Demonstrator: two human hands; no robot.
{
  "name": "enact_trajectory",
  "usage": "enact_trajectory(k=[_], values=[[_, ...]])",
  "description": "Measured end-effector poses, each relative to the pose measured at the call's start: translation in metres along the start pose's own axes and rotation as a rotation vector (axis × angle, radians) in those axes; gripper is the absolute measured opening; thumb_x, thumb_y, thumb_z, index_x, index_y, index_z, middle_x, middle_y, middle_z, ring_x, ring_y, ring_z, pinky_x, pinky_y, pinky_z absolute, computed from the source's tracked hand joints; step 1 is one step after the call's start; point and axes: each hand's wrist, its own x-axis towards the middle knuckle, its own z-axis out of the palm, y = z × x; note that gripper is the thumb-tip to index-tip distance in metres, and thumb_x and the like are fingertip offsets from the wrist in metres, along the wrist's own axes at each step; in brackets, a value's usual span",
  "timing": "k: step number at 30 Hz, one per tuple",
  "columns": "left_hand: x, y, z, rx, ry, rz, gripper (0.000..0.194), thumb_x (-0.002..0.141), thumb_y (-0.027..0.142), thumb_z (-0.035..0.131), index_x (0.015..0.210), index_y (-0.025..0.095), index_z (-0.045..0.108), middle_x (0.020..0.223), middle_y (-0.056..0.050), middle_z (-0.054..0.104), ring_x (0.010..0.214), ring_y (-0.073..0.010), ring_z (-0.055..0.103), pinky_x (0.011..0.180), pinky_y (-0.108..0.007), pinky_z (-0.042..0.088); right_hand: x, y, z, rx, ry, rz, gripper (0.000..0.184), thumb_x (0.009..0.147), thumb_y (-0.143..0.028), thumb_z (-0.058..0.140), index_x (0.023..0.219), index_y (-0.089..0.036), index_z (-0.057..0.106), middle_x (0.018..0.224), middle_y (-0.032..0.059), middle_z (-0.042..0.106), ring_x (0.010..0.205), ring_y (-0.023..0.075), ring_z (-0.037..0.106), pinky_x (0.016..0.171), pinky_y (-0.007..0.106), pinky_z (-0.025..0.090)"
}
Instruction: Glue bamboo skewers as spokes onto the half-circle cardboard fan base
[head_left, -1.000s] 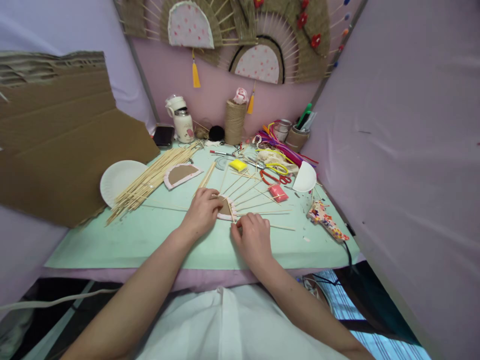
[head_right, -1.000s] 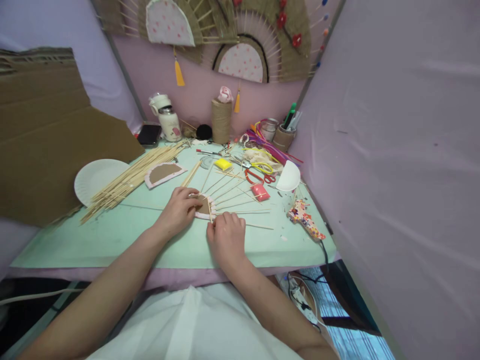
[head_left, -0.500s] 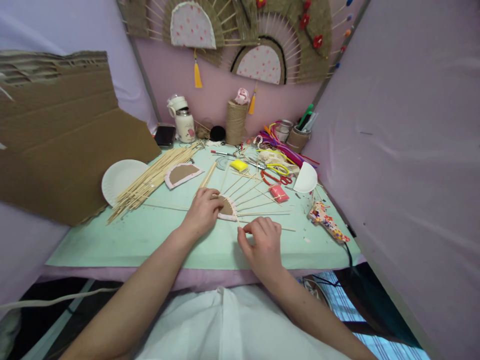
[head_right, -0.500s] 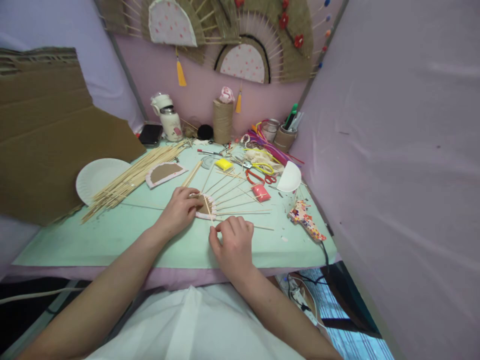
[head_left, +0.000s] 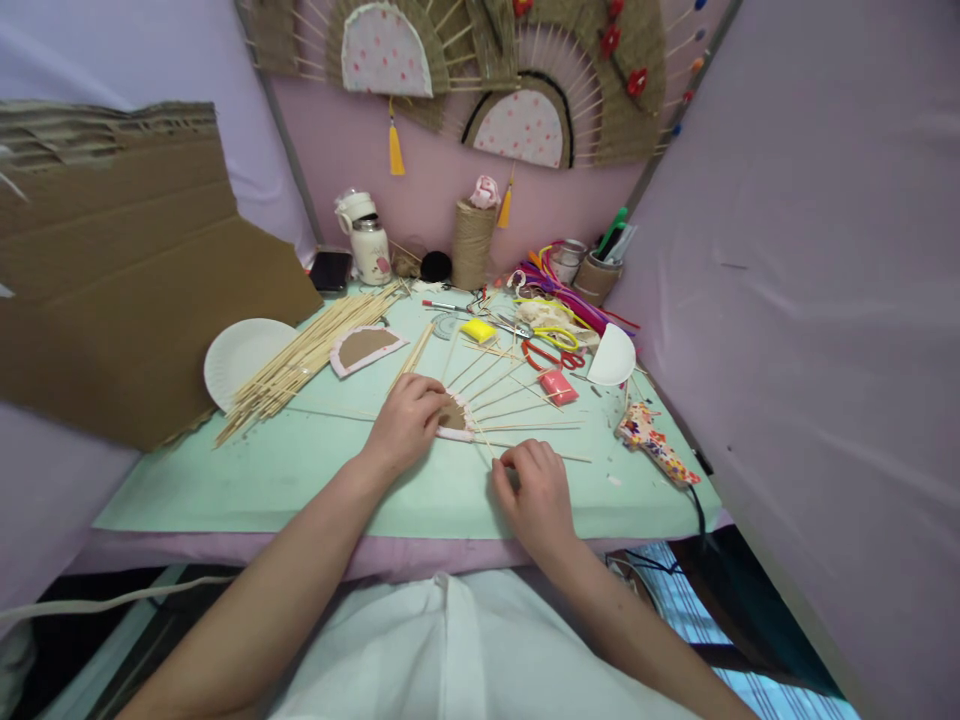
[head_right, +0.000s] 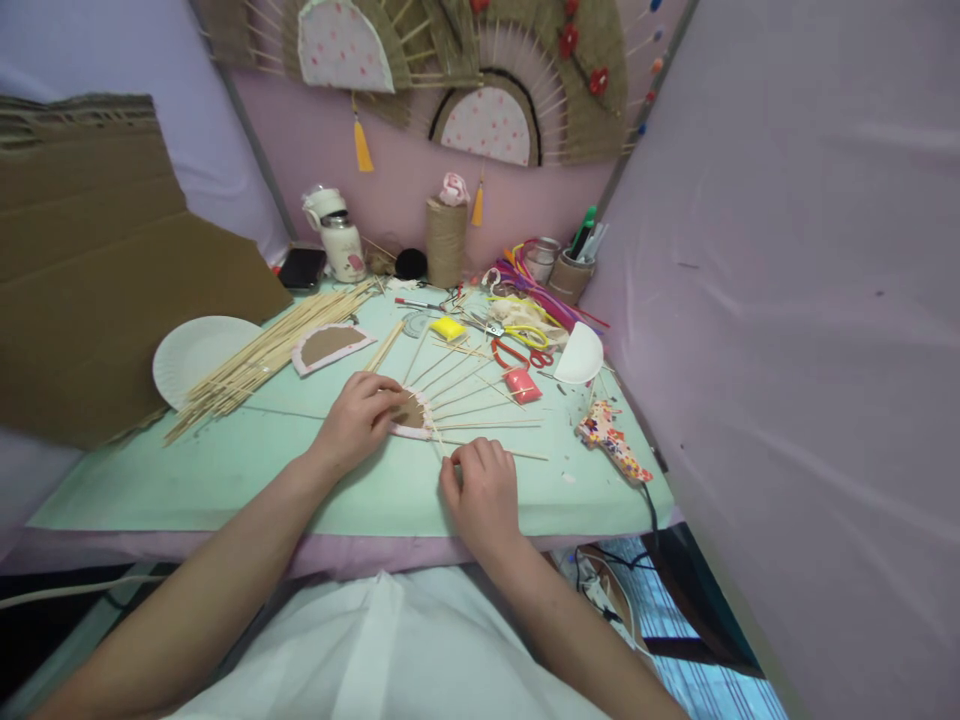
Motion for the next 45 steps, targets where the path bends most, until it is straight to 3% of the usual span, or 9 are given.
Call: enact_trajectory(k=[4,19,31,34,40,45], values=[[0.000,0.001,0.001,-0.001,0.018,0.006,0.035,0.081,0.000,0.048,0.093,0.021,0.074,0.098,-0.008,0.064,0.100,-0.0221,0.051,0.088,-0.040,0.050,0.002,-0.002,0.006,-0.010,-0.018,0.007,0.016,0.090,-0.018,0.054,0.074,-0.020,0.053,0.075,0.0025,0.057,0.075,0.0188,0.048,0.071,0.032,0.034],[-0.004,0.005,0.008,0.010,-0.160,0.009,0.032,0.089,0.010,0.051,0.095,0.027,0.078,0.103,-0.009,0.058,0.102,-0.0234,0.046,0.089,-0.041,0.047,0.002,-0.001,0.012,-0.025,-0.029,0.035,0.017,0.088,-0.017,0.054,0.072,-0.021,0.052,0.074,0.0020,0.057,0.075,0.0186,0.049,0.070,0.032,0.032],[-0.004,0.005,0.008,0.029,-0.203,0.027,0.032,0.088,0.010,0.052,0.097,0.028,0.076,0.103,-0.009,0.059,0.104,-0.0237,0.047,0.090,-0.041,0.048,0.002,-0.003,0.012,-0.063,-0.022,0.020,0.016,0.087,-0.016,0.055,0.072,-0.021,0.052,0.073,0.0017,0.057,0.075,0.0184,0.050,0.070,0.031,0.032],[-0.003,0.006,0.005,0.004,-0.151,0.034,0.032,0.087,0.007,0.051,0.098,0.026,0.075,0.103,-0.009,0.060,0.103,-0.0233,0.048,0.089,-0.040,0.048,0.002,-0.003,0.012,-0.054,-0.021,0.028,0.016,0.086,-0.016,0.056,0.071,-0.021,0.052,0.073,0.0015,0.058,0.075,0.0183,0.050,0.070,0.032,0.032],[0.001,0.008,-0.005,0.001,0.155,-0.033,0.019,0.092,0.013,0.050,0.091,0.020,0.068,0.090,-0.006,0.065,0.093,-0.0209,0.054,0.086,-0.039,0.047,0.002,-0.002,0.010,-0.047,-0.044,0.031,0.016,0.088,-0.017,0.055,0.073,-0.020,0.053,0.074,0.0020,0.058,0.075,0.0182,0.051,0.071,0.032,0.032],[0.002,0.009,-0.008,-0.054,0.195,-0.083,0.020,0.096,0.021,0.049,0.082,0.020,0.064,0.082,-0.004,0.066,0.083,-0.0190,0.057,0.079,-0.036,0.047,0.001,-0.001,0.011,-0.046,-0.060,0.041,0.018,0.092,-0.018,0.051,0.074,-0.020,0.054,0.076,0.0026,0.059,0.077,0.0185,0.051,0.072,0.032,0.032]])
